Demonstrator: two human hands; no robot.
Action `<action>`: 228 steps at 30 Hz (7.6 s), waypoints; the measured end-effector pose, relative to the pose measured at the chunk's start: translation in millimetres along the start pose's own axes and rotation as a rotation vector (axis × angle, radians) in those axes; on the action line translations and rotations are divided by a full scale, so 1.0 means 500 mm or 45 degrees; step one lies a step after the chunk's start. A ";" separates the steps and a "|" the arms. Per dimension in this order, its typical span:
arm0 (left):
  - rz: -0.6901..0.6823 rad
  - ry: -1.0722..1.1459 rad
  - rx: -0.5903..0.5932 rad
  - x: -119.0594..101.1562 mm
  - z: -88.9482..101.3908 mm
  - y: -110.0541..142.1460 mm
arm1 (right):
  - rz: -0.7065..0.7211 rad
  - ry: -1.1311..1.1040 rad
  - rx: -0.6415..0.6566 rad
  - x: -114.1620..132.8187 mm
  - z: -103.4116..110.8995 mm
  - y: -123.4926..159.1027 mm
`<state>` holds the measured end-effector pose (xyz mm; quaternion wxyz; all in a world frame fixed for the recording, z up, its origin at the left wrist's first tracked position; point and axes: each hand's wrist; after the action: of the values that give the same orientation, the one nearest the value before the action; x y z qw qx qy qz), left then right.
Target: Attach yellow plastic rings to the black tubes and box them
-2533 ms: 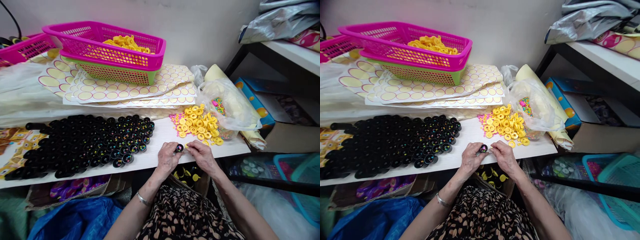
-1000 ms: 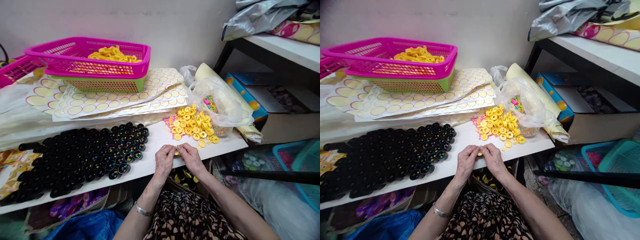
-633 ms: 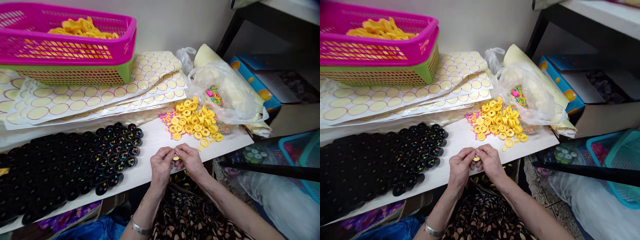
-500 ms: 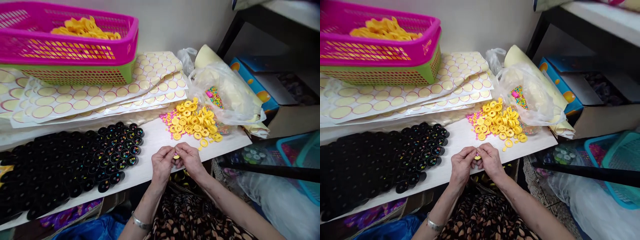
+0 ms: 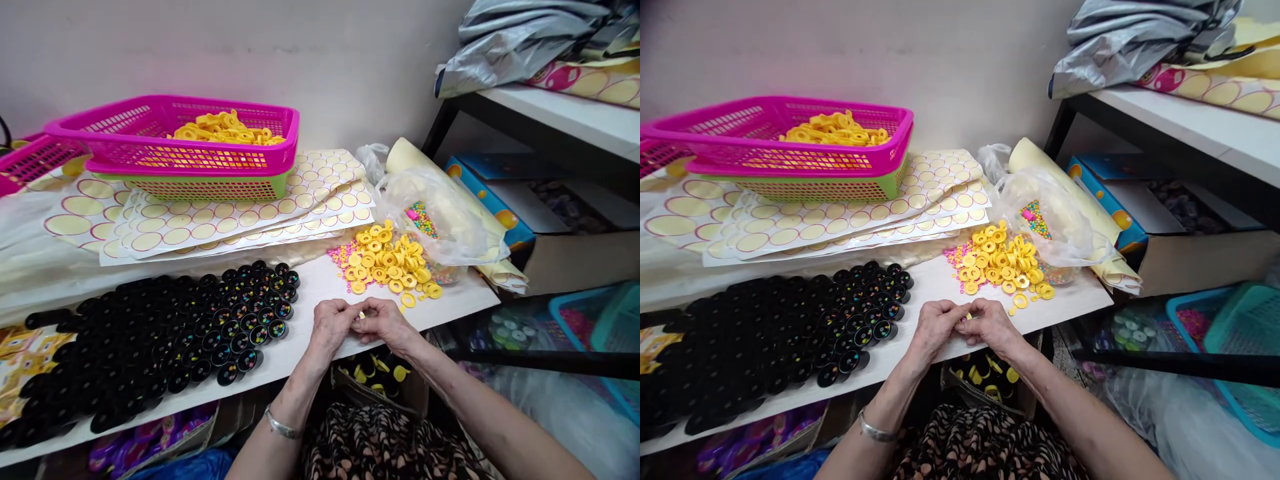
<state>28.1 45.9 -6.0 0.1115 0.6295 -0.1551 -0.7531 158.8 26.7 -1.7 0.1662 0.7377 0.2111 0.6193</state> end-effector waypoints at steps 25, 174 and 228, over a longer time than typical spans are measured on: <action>-0.678 -0.125 0.155 0.014 0.004 0.094 | 0.428 0.125 0.072 -0.025 0.029 0.104; -0.775 -0.474 -0.349 0.088 0.025 0.026 | 1.058 1.714 -0.269 -0.051 0.045 -0.004; -0.793 -0.503 -0.321 0.089 0.023 0.025 | 1.186 1.162 -0.197 0.010 0.026 -0.046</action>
<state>8.2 19.3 -40.0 -0.0779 0.4708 0.1186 -0.8707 170.0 49.0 -11.4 -0.1730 0.4011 -0.1264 0.8906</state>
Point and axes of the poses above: each hand's wrist, its own y-axis away from the middle knuckle, its own z-axis out of the back of the hand, x = y × z, and after that the axes turned 4 degrees about -x, right-handed
